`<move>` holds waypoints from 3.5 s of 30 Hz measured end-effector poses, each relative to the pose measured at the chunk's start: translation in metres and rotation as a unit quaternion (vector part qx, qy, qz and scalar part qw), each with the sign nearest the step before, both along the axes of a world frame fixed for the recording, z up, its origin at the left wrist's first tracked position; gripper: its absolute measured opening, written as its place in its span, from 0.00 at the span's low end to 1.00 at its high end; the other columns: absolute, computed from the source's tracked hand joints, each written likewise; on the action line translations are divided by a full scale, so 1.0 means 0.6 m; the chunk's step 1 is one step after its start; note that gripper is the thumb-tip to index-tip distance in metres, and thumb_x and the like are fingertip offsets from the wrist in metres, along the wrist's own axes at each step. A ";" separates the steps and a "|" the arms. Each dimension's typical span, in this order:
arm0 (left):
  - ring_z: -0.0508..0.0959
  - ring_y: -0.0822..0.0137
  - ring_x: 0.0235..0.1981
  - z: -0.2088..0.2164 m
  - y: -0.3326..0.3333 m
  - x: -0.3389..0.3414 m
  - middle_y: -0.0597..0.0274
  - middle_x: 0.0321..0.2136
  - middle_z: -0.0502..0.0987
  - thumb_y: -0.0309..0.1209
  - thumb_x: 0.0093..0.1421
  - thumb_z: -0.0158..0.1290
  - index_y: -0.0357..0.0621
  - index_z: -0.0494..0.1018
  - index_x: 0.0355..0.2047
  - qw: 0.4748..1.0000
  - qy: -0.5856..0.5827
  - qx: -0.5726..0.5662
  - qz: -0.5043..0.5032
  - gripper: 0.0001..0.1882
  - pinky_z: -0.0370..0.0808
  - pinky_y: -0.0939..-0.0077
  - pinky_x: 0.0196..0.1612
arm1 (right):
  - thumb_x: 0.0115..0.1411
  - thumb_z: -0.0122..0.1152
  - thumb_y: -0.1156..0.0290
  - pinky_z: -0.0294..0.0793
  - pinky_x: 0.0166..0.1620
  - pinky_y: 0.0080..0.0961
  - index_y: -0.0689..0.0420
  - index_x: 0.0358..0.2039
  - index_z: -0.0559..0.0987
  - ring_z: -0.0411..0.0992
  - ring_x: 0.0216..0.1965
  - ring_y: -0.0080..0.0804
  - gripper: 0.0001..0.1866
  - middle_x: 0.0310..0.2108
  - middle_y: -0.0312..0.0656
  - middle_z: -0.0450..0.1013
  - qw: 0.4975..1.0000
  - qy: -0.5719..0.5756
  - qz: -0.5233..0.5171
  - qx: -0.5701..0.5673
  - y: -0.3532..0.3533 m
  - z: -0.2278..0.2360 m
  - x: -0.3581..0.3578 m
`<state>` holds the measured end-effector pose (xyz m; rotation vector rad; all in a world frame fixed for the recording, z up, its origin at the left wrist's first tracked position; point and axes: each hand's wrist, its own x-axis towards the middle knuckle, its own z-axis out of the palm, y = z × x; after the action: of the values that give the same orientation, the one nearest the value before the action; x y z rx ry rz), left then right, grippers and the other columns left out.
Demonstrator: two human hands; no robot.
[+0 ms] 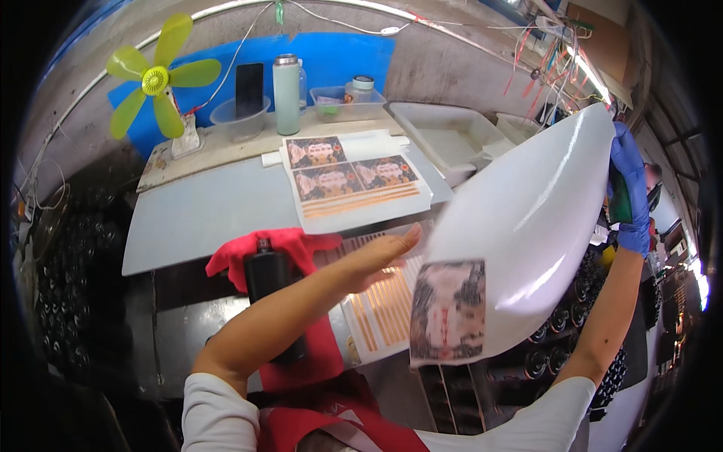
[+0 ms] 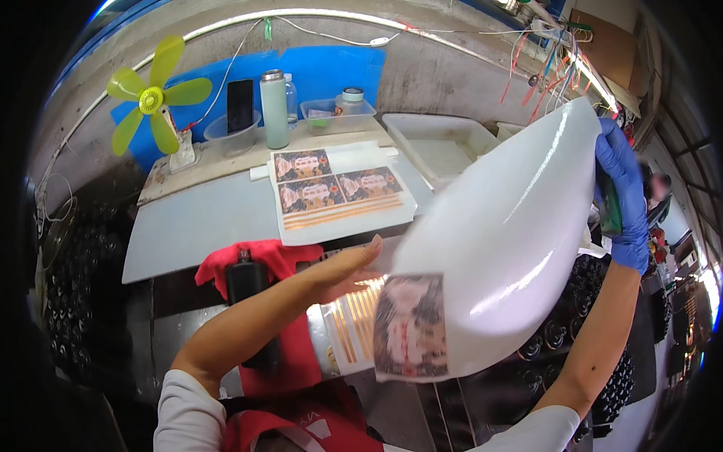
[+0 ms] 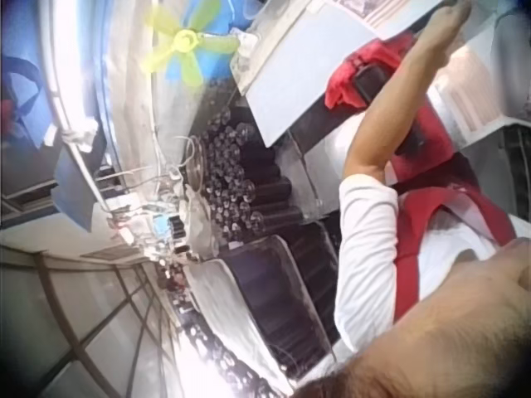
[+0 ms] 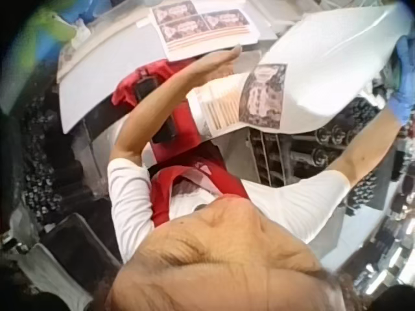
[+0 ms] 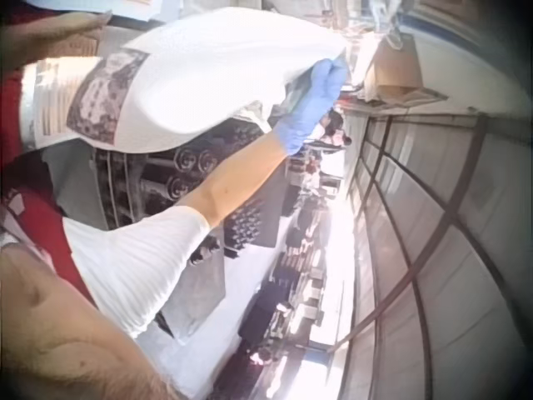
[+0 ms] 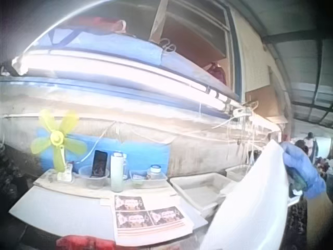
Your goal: The person applies gold decorative strips to the top and bottom edges of a black bottle, then places a printed label on the bottle's body. They use a green sponge to smooth and press the applied materials. The person repeats this process on multiple bottles.
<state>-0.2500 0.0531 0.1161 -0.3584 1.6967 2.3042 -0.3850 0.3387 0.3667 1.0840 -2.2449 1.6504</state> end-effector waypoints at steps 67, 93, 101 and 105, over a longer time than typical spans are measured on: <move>0.76 0.60 0.38 0.119 -0.107 0.361 0.56 0.38 0.75 0.24 0.42 0.58 0.43 0.78 0.26 0.573 0.537 -0.618 -0.042 0.08 0.75 0.66 0.41 | 0.59 0.41 0.41 0.54 0.14 0.09 0.62 0.42 0.75 0.58 0.11 0.13 0.33 0.20 0.33 0.71 0.714 -0.645 0.270 0.019 -0.352 -0.336 0.303; 0.74 0.69 0.40 0.039 -0.108 0.376 0.55 0.41 0.74 0.20 0.51 0.57 0.35 0.72 0.34 0.900 0.343 -0.125 0.239 0.09 0.70 0.78 0.43 | 0.45 0.68 0.77 0.71 0.31 0.19 0.57 0.34 0.80 0.72 0.27 0.23 0.13 0.27 0.38 0.75 0.951 -0.059 0.267 0.143 -0.318 -0.304 0.364; 0.67 0.57 0.51 0.019 -0.094 0.405 0.48 0.50 0.66 0.30 0.48 0.63 0.36 0.65 0.48 0.851 0.322 -0.334 0.248 0.29 0.62 0.67 0.54 | 0.43 0.67 0.83 0.69 0.27 0.16 0.61 0.26 0.80 0.72 0.24 0.22 0.08 0.25 0.40 0.75 0.976 -0.091 0.188 0.060 -0.277 -0.311 0.365; 0.60 0.55 0.58 -0.091 -0.113 0.361 0.45 0.56 0.56 0.36 0.48 0.64 0.34 0.51 0.58 0.892 0.163 -0.237 0.348 0.44 0.57 0.65 0.59 | 0.43 0.66 0.85 0.65 0.22 0.15 0.59 0.26 0.79 0.68 0.19 0.20 0.09 0.22 0.39 0.74 0.994 0.058 0.042 0.084 -0.260 -0.323 0.333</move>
<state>-0.0335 -0.0144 0.0613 -0.8306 2.6647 2.4604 -0.1851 0.1826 0.1729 1.2939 -2.3260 1.4072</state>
